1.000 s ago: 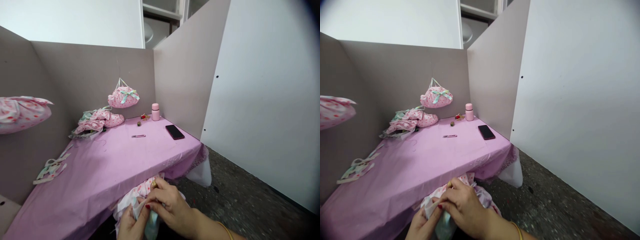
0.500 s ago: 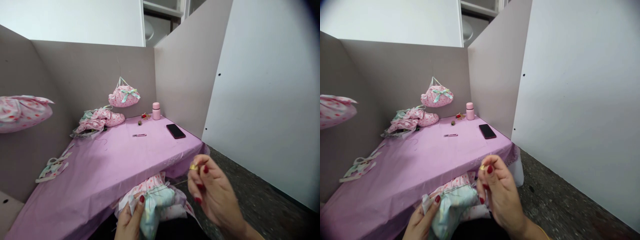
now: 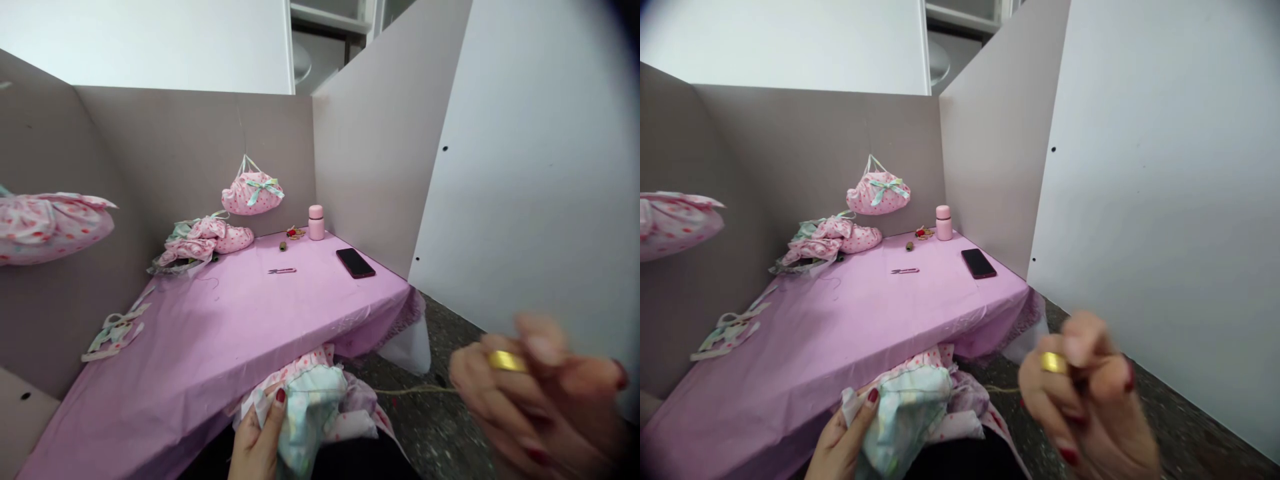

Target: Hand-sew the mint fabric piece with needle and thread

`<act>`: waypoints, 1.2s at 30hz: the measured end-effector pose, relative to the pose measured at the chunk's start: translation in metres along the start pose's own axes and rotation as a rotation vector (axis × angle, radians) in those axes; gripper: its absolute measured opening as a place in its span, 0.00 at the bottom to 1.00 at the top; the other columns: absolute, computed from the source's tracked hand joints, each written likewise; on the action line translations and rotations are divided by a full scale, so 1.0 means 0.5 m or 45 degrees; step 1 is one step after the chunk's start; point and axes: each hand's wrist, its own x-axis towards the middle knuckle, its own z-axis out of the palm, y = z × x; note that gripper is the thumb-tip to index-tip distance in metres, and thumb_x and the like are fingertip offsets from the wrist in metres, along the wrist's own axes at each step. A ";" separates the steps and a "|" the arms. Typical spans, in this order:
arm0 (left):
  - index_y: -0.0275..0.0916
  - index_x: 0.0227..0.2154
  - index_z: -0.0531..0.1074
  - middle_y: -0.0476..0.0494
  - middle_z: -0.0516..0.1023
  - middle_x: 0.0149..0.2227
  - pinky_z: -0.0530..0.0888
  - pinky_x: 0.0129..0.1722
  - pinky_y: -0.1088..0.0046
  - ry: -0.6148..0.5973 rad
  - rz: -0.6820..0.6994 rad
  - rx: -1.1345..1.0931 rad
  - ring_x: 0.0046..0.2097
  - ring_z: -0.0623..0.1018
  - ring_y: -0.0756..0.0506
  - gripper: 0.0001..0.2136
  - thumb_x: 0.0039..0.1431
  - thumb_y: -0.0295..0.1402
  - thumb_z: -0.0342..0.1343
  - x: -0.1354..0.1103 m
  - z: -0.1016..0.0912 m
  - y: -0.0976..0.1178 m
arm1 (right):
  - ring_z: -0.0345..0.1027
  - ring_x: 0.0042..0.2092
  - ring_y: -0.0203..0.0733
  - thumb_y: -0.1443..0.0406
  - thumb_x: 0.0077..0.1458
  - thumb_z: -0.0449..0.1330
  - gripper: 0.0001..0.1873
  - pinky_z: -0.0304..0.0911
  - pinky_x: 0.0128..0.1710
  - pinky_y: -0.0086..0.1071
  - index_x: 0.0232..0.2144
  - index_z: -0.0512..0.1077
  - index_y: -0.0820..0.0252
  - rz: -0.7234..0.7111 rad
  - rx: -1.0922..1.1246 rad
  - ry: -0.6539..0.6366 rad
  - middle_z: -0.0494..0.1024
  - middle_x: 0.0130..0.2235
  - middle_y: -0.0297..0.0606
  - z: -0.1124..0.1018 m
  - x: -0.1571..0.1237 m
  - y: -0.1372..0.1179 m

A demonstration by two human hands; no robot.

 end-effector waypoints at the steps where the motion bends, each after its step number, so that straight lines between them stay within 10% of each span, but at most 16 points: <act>1: 0.41 0.34 0.80 0.43 0.83 0.38 0.67 0.51 0.64 -0.003 0.011 0.006 0.47 0.76 0.37 0.16 0.43 0.44 0.66 -0.001 0.000 0.001 | 0.37 0.13 0.27 0.44 0.47 0.60 0.19 0.34 0.09 0.24 0.27 0.64 0.50 0.024 0.049 -0.069 0.48 0.16 0.22 0.012 0.010 0.017; 8: 0.39 0.35 0.80 0.39 0.83 0.36 0.70 0.47 0.62 -0.084 0.077 0.194 0.44 0.77 0.35 0.18 0.43 0.45 0.65 -0.001 -0.011 -0.003 | 0.46 0.17 0.24 0.53 0.45 0.65 0.22 0.42 0.14 0.20 0.36 0.69 0.64 0.789 -0.172 -0.836 0.59 0.19 0.23 0.090 0.033 0.190; 12: 0.39 0.33 0.81 0.40 0.83 0.34 0.71 0.44 0.65 -0.122 0.056 0.156 0.40 0.78 0.38 0.15 0.44 0.44 0.65 0.000 -0.004 -0.002 | 0.47 0.20 0.26 0.51 0.48 0.62 0.22 0.42 0.17 0.22 0.20 0.65 0.65 0.592 -0.279 -0.889 0.58 0.19 0.26 0.098 0.025 0.205; 19: 0.39 0.27 0.80 0.48 0.81 0.22 0.71 0.25 0.76 -0.024 -0.017 -0.062 0.25 0.77 0.46 0.13 0.37 0.39 0.70 -0.009 0.010 0.021 | 0.48 0.22 0.28 0.59 0.51 0.61 0.15 0.44 0.21 0.24 0.21 0.67 0.65 0.456 -0.506 -0.822 0.59 0.19 0.27 0.081 0.040 0.164; 31: 0.40 0.32 0.79 0.47 0.82 0.31 0.72 0.34 0.76 -0.123 0.249 0.237 0.37 0.77 0.42 0.12 0.48 0.42 0.63 -0.015 0.018 0.155 | 0.54 0.24 0.31 0.63 0.55 0.57 0.12 0.49 0.23 0.25 0.23 0.68 0.64 -0.065 -0.796 -0.669 0.65 0.21 0.30 0.086 0.097 0.041; 36: 0.41 0.32 0.77 0.50 0.78 0.27 0.71 0.32 0.77 -0.017 0.278 0.134 0.31 0.73 0.46 0.12 0.46 0.41 0.64 -0.023 0.002 0.115 | 0.53 0.23 0.31 0.64 0.55 0.57 0.11 0.48 0.23 0.25 0.22 0.68 0.64 0.047 -0.775 -0.737 0.63 0.20 0.29 0.082 0.048 0.075</act>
